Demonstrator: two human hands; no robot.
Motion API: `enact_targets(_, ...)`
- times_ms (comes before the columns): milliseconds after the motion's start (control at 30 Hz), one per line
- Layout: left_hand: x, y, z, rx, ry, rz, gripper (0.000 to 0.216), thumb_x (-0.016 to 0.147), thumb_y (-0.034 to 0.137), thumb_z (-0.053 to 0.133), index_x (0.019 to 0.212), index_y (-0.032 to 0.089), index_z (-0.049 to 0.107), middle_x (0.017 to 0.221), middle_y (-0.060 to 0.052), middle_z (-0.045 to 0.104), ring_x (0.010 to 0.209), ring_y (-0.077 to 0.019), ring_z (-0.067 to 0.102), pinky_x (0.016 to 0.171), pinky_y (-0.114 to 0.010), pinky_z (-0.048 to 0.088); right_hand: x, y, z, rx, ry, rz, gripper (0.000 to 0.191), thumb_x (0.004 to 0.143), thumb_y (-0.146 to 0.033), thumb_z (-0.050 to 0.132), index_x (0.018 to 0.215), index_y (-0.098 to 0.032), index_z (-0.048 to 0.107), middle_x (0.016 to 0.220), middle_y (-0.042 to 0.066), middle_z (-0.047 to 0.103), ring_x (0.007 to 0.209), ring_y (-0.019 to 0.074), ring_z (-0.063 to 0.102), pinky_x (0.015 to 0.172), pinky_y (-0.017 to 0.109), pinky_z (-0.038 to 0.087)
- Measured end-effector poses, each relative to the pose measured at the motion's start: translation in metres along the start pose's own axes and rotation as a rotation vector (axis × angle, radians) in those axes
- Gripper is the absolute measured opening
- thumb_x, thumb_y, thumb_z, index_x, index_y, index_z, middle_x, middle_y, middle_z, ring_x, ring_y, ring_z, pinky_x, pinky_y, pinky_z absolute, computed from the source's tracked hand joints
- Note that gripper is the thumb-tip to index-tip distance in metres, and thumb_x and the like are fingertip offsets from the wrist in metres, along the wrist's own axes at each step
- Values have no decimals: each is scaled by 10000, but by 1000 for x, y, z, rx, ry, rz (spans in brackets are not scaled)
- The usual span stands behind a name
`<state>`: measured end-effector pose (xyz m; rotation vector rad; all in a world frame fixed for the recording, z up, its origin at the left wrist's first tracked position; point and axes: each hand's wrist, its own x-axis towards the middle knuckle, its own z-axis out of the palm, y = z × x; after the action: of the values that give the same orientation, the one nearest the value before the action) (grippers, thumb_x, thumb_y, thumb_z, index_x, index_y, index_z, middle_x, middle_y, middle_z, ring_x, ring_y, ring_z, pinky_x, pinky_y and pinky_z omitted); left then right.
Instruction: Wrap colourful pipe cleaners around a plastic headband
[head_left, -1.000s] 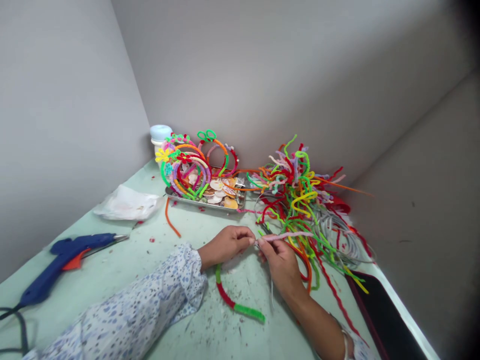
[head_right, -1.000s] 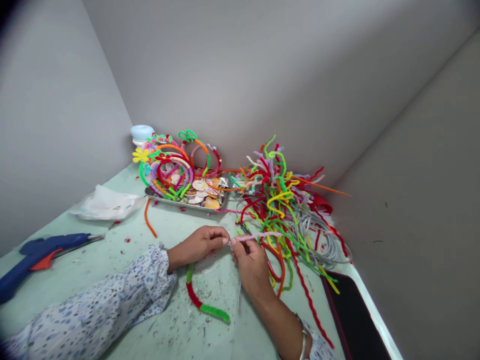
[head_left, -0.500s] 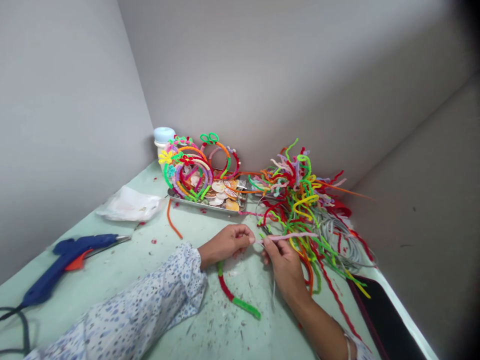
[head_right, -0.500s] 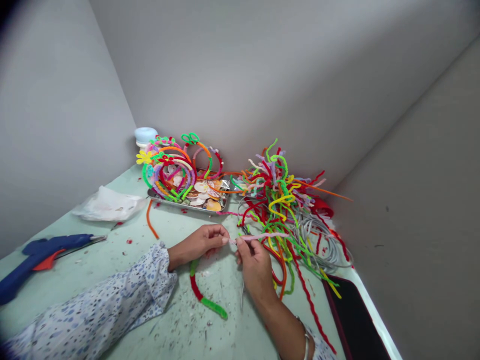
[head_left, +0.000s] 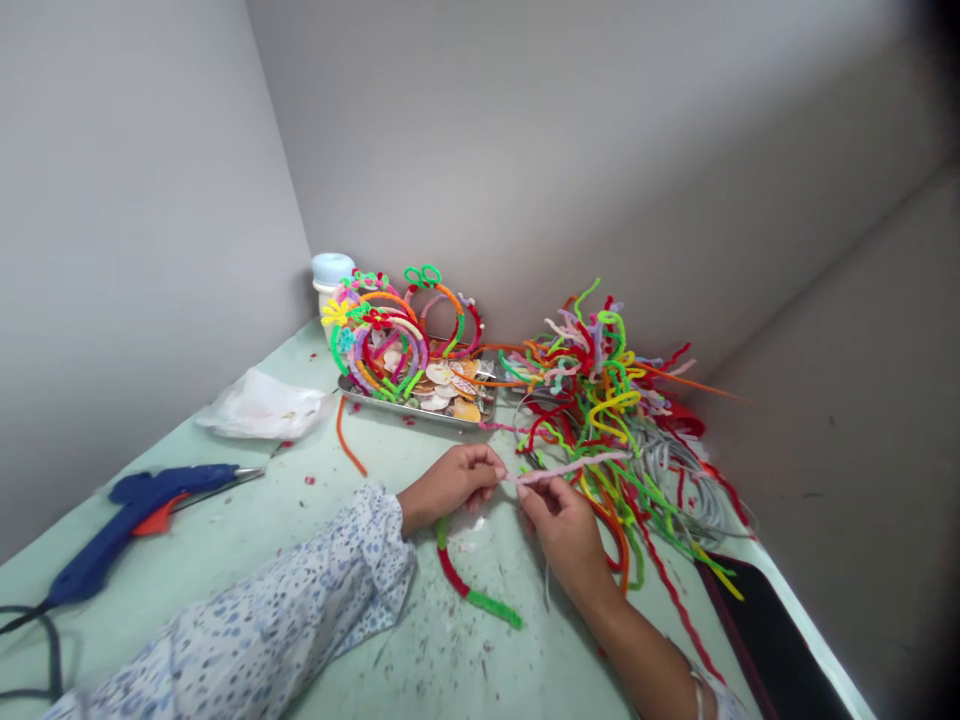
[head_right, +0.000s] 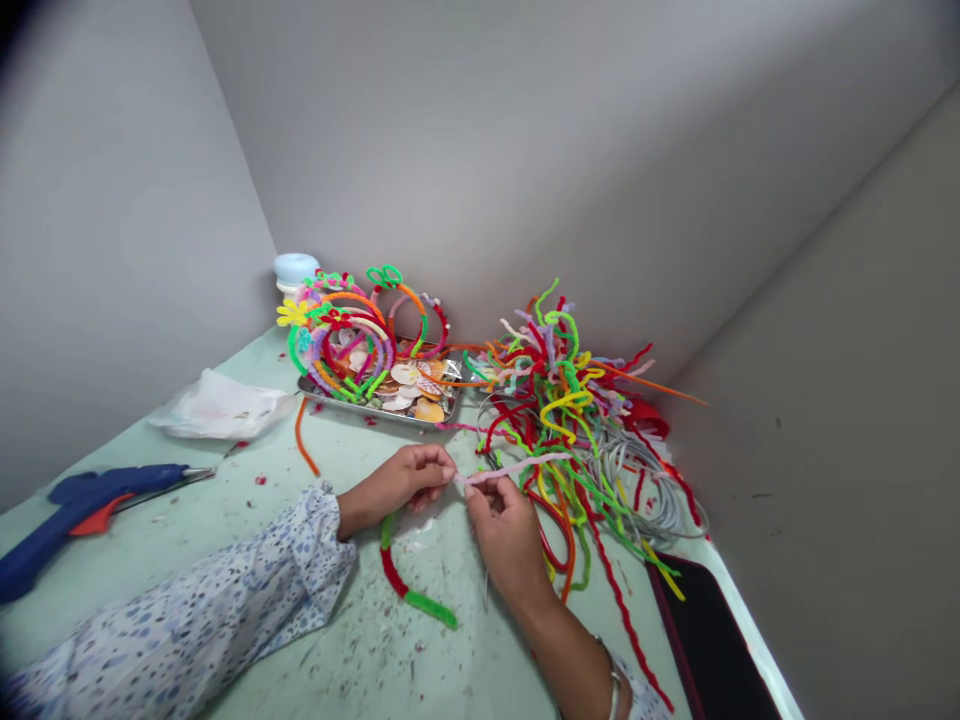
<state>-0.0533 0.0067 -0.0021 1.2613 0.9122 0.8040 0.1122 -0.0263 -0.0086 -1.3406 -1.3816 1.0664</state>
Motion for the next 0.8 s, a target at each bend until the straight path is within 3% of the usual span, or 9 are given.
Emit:
enact_targets(167,0,-2,-1,-4,6,-7,215,745,349,565,783,140,532,511,58,478,363,-38,369,371,-159,289,-1,1,1,2,4,17,248,752,-427,587,776,-180,590,570,-26,559,475,124,475,462,237,384)
enact_targets(400,0,1,-1,42,3,-23,228,750,364,559,777,139,541,495,61,462,361,-37,335,368,-167,250,0,1,0,-74,65,30,239,730,-402,603,753,-164,615,562,1,577,484,136,486,460,237,384)
enact_targets(633,0,2,-1,56,-24,-51,238,754,376,551,773,139,537,507,62,463,357,-37,313,366,-178,228,0,5,0,-130,57,-34,215,761,-379,568,774,-171,623,571,-8,583,503,144,496,485,243,379)
enact_targets(800,1,2,0,40,-38,-58,229,755,366,552,776,139,538,510,62,460,354,-36,312,359,-176,227,-1,2,-4,-261,48,-157,165,789,-312,527,776,-181,626,714,25,641,644,173,555,611,262,414)
